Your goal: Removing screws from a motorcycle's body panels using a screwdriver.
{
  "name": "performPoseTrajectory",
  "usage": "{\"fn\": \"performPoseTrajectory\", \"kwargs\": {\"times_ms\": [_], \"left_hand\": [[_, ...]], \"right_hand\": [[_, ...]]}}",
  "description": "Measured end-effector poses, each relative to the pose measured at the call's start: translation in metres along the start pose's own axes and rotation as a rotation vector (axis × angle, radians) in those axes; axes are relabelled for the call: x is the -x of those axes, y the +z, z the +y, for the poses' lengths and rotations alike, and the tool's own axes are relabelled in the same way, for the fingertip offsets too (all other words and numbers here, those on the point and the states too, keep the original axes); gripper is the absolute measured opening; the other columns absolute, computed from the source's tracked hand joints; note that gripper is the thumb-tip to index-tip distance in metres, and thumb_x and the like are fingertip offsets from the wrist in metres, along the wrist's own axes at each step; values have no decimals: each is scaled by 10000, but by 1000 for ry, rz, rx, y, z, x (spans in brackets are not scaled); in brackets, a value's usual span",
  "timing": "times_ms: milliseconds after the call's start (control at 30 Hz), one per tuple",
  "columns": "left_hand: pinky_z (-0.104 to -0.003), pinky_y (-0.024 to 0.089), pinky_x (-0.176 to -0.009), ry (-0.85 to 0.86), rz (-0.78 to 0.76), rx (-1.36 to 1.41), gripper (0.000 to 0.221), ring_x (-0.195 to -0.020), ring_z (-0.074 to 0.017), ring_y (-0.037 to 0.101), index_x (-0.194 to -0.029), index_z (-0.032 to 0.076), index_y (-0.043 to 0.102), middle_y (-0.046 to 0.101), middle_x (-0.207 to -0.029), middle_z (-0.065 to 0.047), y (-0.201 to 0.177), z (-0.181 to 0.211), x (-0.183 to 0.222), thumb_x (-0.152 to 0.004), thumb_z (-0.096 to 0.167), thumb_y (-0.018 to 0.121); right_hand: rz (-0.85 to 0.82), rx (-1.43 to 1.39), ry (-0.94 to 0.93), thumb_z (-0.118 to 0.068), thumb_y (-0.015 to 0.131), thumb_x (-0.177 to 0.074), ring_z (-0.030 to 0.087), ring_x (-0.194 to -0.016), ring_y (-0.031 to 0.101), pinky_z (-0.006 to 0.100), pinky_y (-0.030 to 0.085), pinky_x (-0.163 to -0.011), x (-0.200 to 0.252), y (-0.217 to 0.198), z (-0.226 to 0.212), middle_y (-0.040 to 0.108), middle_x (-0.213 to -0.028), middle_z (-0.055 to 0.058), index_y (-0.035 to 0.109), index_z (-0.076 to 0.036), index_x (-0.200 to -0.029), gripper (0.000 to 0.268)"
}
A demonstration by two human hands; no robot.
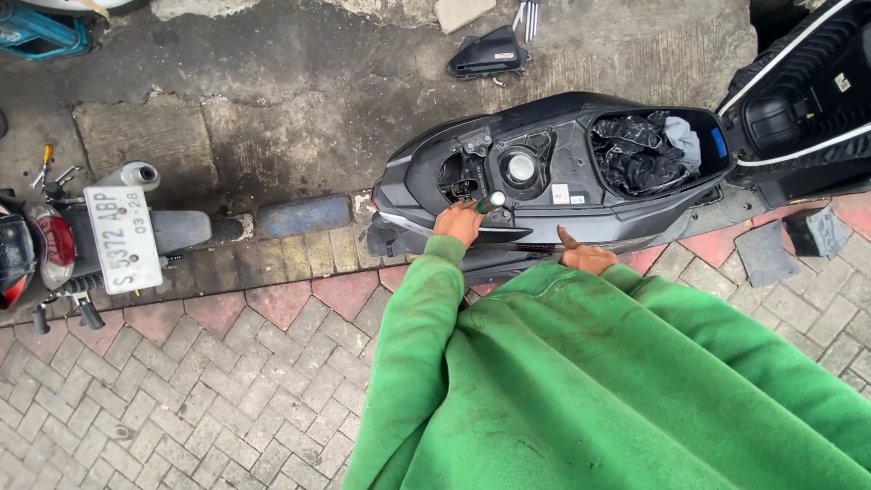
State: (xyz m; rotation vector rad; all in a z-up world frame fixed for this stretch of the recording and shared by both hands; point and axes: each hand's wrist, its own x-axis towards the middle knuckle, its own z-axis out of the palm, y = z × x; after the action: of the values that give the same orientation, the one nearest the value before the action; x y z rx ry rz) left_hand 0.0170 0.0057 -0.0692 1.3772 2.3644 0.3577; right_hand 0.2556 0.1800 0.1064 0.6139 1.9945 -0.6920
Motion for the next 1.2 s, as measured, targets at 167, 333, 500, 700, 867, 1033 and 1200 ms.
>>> {"fn": "performPoseTrajectory", "kwargs": {"times_ms": [167,333,500,700,867,1033,1200], "left_hand": [[-441,534,-1010,8,34,29,431,-1240,-252,658,-1307,248,667,701,-1337,-4,-9,5,7,-1049,481,413],[-436,538,-1012,15,50,31,430,-1239,-260,649,-1318,239,657,699,-1331,-17,31,-8,0,-1063,477,406],[-384,539,-1009,-25,100,-42,438,-1245,-169,632,-1312,352,665,704,-1288,105,14,-1,5,-1015,555,414],[-400,558,-982,1,176,-82,415,-1206,-189,650,-1283,358,678,716,-1270,96,25,0,1,-1007,532,421],[-424,553,-1000,10,186,-84,396,-1188,-200,668,-1275,352,683,731,-1247,86,24,0,5,-1017,510,429],[-455,545,-1015,-14,170,-67,417,-1203,-200,662,-1313,362,668,719,-1269,98,17,2,4,-1020,531,423],[-504,543,-998,30,162,4,411,-1151,-262,686,-1309,298,675,736,-1242,37,6,7,7,-1035,470,422]], "right_hand": [[1,23,251,-621,577,-867,302,-1346,599,539,437,-1122,68,-35,-64,552,-1538,85,-123,-481,-1627,1043],[75,53,171,-500,670,-871,366,-1199,693,623,510,-1022,78,-30,-58,454,-1599,48,-93,-443,-1645,1088],[-11,132,-42,-292,563,-943,451,-1369,543,639,447,-1144,91,-33,-46,-182,-1751,-94,350,-248,-1591,683],[25,181,-83,-252,597,-964,467,-1400,462,651,496,-1089,112,-50,-73,-212,-1736,-127,386,-178,-1580,656],[44,132,-32,-264,615,-946,435,-1384,476,659,493,-1078,44,-9,-38,-17,-1718,-88,377,-204,-1555,656],[80,-61,83,-247,632,-853,450,-1300,582,622,454,-1142,72,-18,-33,92,-1694,-134,344,-325,-1556,764],[154,-463,55,-254,635,-823,435,-1258,597,473,420,-1192,82,-14,-36,333,-1553,-191,600,-424,-1306,513]]}}
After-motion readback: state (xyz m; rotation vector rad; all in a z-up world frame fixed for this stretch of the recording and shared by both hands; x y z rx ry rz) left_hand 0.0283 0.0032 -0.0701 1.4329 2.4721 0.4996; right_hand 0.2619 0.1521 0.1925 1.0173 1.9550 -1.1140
